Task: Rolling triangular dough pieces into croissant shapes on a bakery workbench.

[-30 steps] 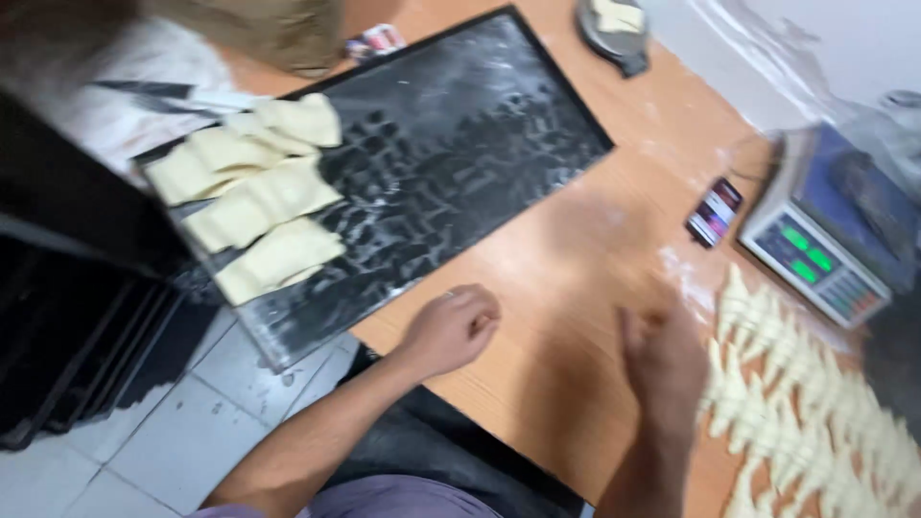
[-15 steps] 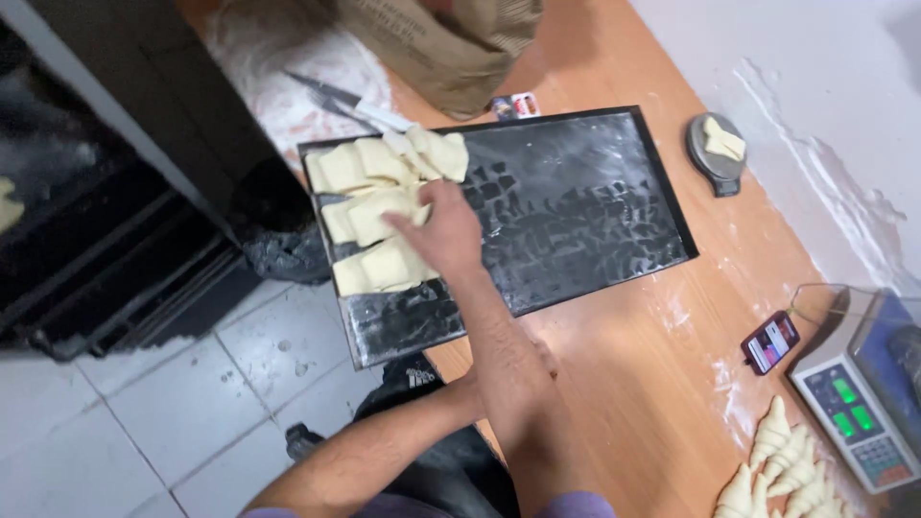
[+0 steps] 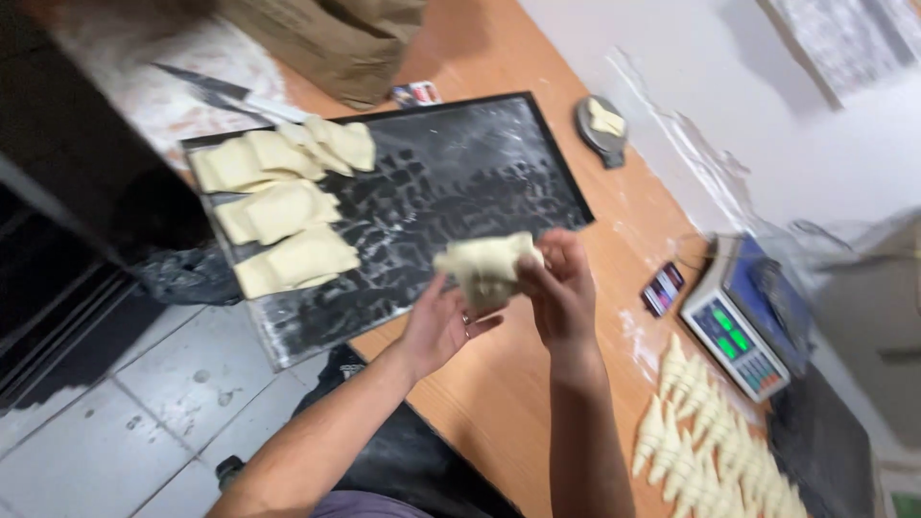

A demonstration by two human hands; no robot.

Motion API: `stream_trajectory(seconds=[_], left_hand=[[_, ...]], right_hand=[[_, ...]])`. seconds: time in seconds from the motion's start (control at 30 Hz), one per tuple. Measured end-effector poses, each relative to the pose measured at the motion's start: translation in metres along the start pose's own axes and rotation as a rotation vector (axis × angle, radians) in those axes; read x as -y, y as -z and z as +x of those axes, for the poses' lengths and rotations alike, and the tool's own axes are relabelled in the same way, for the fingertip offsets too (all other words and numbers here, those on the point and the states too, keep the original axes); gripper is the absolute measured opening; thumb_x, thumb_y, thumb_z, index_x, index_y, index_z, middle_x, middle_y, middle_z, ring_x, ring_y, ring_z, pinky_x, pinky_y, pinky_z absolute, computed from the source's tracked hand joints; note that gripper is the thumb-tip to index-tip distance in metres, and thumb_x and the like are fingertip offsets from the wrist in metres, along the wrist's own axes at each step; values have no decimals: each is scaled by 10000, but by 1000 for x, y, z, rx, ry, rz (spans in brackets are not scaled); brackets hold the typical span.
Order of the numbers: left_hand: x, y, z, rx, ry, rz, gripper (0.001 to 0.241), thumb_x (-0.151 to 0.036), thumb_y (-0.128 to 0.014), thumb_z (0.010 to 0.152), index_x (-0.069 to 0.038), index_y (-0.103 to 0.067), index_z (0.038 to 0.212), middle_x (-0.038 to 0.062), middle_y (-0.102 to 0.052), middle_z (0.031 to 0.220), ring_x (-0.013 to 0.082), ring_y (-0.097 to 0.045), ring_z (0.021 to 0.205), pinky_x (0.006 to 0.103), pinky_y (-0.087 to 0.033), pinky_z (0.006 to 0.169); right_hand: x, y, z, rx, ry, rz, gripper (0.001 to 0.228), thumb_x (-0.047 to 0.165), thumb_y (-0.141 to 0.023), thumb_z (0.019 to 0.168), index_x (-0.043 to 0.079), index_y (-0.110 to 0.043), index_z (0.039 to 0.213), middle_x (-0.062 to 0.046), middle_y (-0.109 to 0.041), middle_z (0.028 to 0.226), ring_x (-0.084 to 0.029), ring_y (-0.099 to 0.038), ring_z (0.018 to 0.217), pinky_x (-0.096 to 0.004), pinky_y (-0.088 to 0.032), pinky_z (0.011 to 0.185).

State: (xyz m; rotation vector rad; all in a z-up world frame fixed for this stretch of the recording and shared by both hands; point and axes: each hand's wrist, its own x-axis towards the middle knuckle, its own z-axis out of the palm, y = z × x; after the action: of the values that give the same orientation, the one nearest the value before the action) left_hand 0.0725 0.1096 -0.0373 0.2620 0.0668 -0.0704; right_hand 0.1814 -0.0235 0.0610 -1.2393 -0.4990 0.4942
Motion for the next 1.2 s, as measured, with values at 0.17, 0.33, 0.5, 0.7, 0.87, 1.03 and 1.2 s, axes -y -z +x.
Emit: stream_trajectory(seconds=[0.17, 0.33, 0.5, 0.7, 0.87, 1.03, 1.2], left_hand=[[28, -42, -32, 104, 100, -149, 957, -739, -269, 956, 28, -380, 1517, 182, -555, 1468, 300, -563, 1338, 466, -436, 1143], [79, -20, -50, 266, 159, -41, 925, -718, -235, 1040, 19, -347, 1586, 183, -583, 1391, 295, -584, 1295, 465, -447, 1126], [94, -39, -58, 52, 276, 121, 727, -593, -266, 1027, -59, -420, 1496, 107, -670, 1244, 210, -654, 1152, 398, -498, 1030], [133, -12, -44, -90, 168, 405, 477, -338, -442, 1084, 6, -576, 1386, 98, -678, 1239, 181, -656, 1121, 357, -533, 982], [131, -31, -46, -211, 265, 367, 501, -368, -393, 1050, 1, -632, 1289, 122, -731, 1168, 190, -709, 1042, 344, -574, 903], [142, -17, -48, -165, 303, 454, 492, -381, -435, 1068, 21, -640, 1265, 128, -739, 1133, 180, -708, 1016, 335, -570, 899], [103, -31, -37, -263, 244, 483, 432, -316, -539, 1020, 48, -624, 1238, 158, -761, 1105, 212, -746, 994, 360, -597, 914]], right_hand=[[16, 4, -94, -273, 339, -1029, 368, 72, -795, 885, 57, -581, 1184, -92, -607, 1038, -225, -593, 950, -348, -530, 782], [38, -29, -145, -77, 412, -1265, 291, 82, -779, 812, 75, -707, 1094, -69, -714, 1082, -310, -654, 1016, -429, -561, 868], [29, -13, -172, -109, 324, -1302, 170, 132, -776, 875, 67, -751, 1030, -97, -713, 1092, -292, -695, 995, -390, -558, 847], [-70, 60, -215, -465, -19, -116, 265, 85, -558, 1038, -31, -634, 1263, -173, -712, 1176, -235, -714, 1031, -366, -592, 940], [-75, 65, -231, -584, 16, 123, 278, 122, -523, 1049, -31, -607, 1266, -166, -697, 1203, -245, -716, 1041, -403, -605, 928], [-77, 69, -249, -558, 24, 214, 257, 125, -522, 1075, -25, -618, 1261, -173, -711, 1143, -263, -713, 1001, -406, -593, 896], [-86, 130, -277, -883, 166, 529, 251, 164, -541, 1041, 45, -648, 1234, -54, -707, 1074, -190, -679, 934, -353, -572, 820]])
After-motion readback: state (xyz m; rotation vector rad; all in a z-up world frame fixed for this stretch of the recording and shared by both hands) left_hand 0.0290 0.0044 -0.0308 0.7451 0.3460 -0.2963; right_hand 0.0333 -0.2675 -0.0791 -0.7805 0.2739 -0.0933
